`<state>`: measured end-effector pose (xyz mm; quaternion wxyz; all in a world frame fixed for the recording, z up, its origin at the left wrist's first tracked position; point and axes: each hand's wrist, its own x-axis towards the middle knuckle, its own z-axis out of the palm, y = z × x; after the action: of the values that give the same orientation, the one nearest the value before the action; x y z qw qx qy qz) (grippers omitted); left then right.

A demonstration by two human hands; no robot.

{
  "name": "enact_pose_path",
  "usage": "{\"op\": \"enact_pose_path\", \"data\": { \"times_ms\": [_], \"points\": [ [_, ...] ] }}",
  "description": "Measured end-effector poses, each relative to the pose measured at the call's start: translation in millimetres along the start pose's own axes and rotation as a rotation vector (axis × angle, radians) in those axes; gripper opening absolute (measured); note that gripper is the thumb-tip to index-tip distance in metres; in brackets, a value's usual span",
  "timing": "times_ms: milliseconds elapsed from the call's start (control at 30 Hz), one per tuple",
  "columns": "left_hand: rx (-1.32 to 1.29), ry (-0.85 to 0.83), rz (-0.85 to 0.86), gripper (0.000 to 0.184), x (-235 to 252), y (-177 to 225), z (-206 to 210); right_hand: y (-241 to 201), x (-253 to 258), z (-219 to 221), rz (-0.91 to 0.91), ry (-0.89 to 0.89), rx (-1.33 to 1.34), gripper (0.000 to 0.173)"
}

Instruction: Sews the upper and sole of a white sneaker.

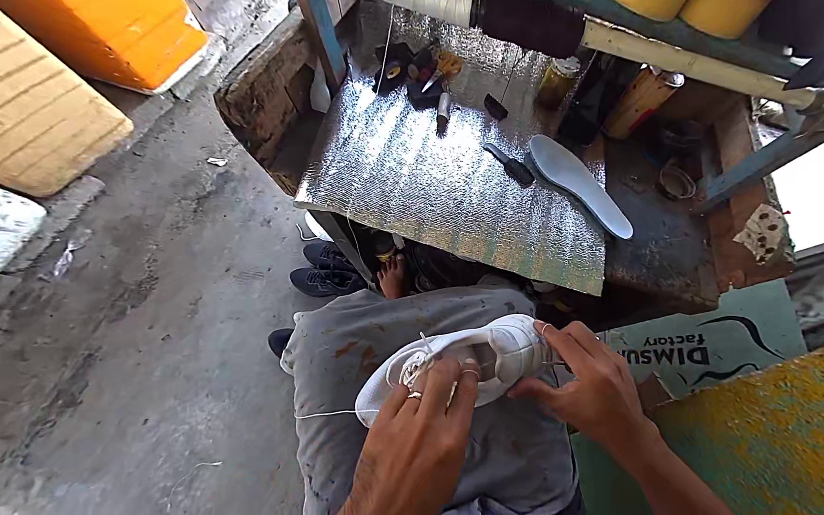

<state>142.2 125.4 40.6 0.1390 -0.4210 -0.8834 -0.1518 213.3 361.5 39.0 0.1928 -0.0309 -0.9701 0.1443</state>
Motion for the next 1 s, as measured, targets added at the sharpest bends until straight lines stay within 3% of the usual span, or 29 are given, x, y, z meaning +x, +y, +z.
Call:
{"op": "enact_pose_path", "data": {
  "times_ms": [167,267,500,567,633,700,767,867,933,1000],
  "points": [
    [0.013,-0.039,0.015,0.025,-8,-8,-5,3,8,5,-0.059,-0.002,0.010,0.081],
    [-0.005,-0.050,-0.008,0.034,-17,-10,-2,5,10,9,-0.085,-0.001,0.027,0.078],
    [-0.118,-0.181,-0.046,0.036,-51,-14,-13,13,12,13,-0.117,-0.006,0.071,0.076],
    [-0.189,-0.145,-0.063,0.036,-52,-15,-12,17,12,14,-0.133,-0.017,0.124,0.075],
    [-0.359,-0.076,-0.097,0.031,-40,-11,-8,21,14,13,-0.109,-0.053,0.243,0.073],
    [-0.571,-0.069,-0.149,0.037,-17,-1,-5,22,17,11,-0.029,-0.108,0.442,0.067],
    [-0.740,-0.199,-0.215,0.052,10,8,0,30,14,12,0.114,-0.147,0.802,0.050],
    [-1.034,-0.419,-0.323,0.035,39,3,17,40,-6,36,0.410,0.046,1.270,0.021],
    [-1.313,-0.465,-0.349,0.025,44,-6,27,33,-25,59,0.498,0.143,1.284,0.020],
    [-1.565,-0.458,-0.351,0.018,43,-12,35,29,-39,57,0.463,0.195,1.113,0.030]
  ]
}}
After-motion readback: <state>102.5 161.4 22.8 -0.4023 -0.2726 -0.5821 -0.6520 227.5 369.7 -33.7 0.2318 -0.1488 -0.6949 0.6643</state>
